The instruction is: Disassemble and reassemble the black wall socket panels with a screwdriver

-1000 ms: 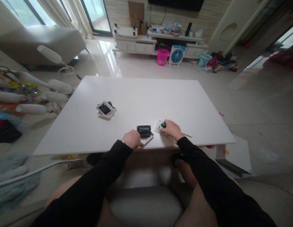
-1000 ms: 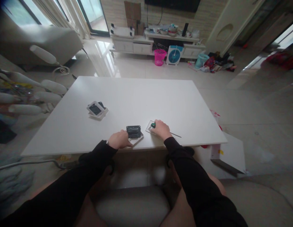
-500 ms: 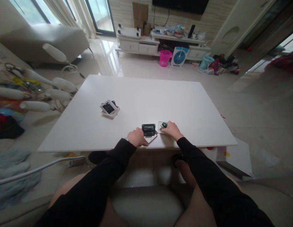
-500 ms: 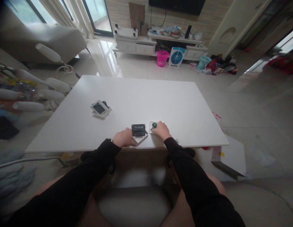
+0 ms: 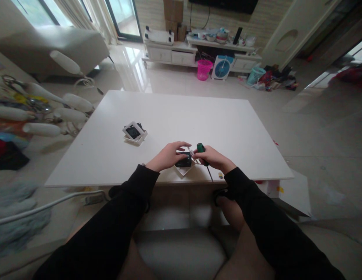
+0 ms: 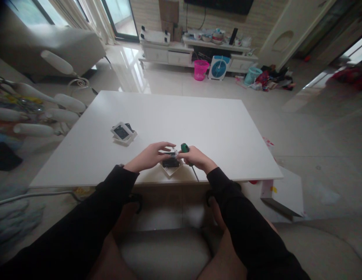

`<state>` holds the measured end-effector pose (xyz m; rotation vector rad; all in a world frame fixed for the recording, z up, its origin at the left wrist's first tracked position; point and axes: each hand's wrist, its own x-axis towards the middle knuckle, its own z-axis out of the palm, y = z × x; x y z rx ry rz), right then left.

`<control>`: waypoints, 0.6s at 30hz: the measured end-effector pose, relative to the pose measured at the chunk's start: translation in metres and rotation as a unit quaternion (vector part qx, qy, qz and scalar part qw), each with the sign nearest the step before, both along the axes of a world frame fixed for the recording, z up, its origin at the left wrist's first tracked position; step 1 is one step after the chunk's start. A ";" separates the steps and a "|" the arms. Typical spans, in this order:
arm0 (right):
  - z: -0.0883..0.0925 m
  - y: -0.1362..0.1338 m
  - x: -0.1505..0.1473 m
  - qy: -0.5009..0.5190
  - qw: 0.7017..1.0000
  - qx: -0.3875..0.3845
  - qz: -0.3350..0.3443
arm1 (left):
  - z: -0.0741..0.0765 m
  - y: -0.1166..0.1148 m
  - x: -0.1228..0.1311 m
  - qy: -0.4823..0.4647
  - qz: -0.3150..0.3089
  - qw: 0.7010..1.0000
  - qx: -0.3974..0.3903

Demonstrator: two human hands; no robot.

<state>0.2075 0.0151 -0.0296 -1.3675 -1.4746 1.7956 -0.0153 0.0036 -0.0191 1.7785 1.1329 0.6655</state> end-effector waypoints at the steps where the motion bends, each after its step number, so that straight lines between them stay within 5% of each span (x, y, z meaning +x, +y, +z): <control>1: 0.001 -0.002 -0.003 0.016 1.000 -0.005 0.008 | 0.001 -0.001 0.002 -0.013 -0.003 1.000 -0.002; 9: -0.002 -0.004 -0.008 0.052 0.998 -0.019 -0.021 | 0.009 0.002 -0.004 0.100 0.033 0.990 0.094; 13: -0.016 0.003 -0.001 -0.066 0.992 0.102 -0.039 | 0.010 0.004 -0.010 0.162 0.031 0.982 0.091; 18: -0.031 0.007 0.000 -0.218 0.945 0.243 -0.011 | 0.007 0.004 -0.010 0.197 0.002 0.978 0.069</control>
